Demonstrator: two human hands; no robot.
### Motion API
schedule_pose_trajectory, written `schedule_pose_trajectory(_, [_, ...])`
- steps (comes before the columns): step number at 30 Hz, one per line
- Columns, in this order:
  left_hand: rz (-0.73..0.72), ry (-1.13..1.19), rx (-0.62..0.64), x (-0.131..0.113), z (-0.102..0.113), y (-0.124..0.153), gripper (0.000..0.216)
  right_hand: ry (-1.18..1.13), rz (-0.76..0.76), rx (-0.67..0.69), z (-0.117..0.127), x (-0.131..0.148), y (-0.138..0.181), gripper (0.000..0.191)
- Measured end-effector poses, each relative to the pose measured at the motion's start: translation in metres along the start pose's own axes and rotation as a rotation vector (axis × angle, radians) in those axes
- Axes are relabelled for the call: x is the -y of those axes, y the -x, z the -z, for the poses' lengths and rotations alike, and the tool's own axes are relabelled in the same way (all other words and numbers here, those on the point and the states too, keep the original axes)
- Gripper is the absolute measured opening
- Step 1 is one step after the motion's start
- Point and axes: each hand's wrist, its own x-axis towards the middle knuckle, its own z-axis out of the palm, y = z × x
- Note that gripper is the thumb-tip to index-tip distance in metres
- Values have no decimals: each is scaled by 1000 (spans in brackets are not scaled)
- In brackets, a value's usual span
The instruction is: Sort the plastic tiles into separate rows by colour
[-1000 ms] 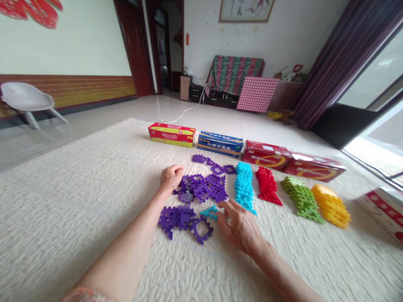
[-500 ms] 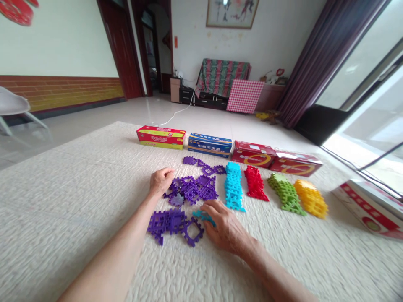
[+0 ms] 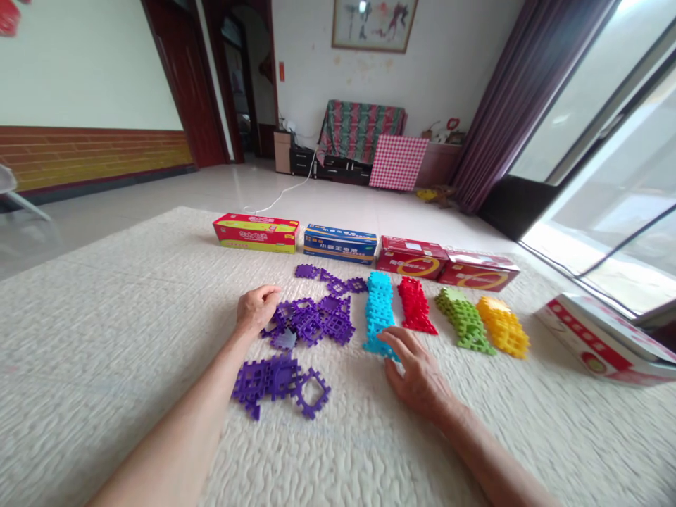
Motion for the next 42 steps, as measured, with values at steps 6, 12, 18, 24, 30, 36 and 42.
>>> schedule_pose_trajectory(6, [7, -25, -7, 2, -1, -1, 31, 42, 1, 14, -2, 0, -2, 43])
schedule_pose_trajectory(12, [-7, -16, -5, 0, 0, 0, 31, 24, -44, -2, 0, -2, 1, 38])
schedule_pose_trajectory(18, [-2, -31, -13, 2, 0, 0, 31, -20, -134, -18, 0, 4, 5, 34])
schedule_pose_trajectory(24, [-3, -14, -5, 0, 2, 2, 33, -53, -212, 8, 0, 2, 5, 29])
schedule_pose_trajectory(30, [-9, -12, -8, 0, 2, 2, 32, -107, -197, 20, -1, 1, 4, 21])
schedule_pose_trajectory(36, [-15, -13, -8, 0, 1, 2, 31, -125, -204, 8, -4, 1, 3, 19])
schedule_pose_trajectory(42, [-29, -7, -8, 0, 1, 2, 30, -141, -194, 8, -6, -1, 2, 18])
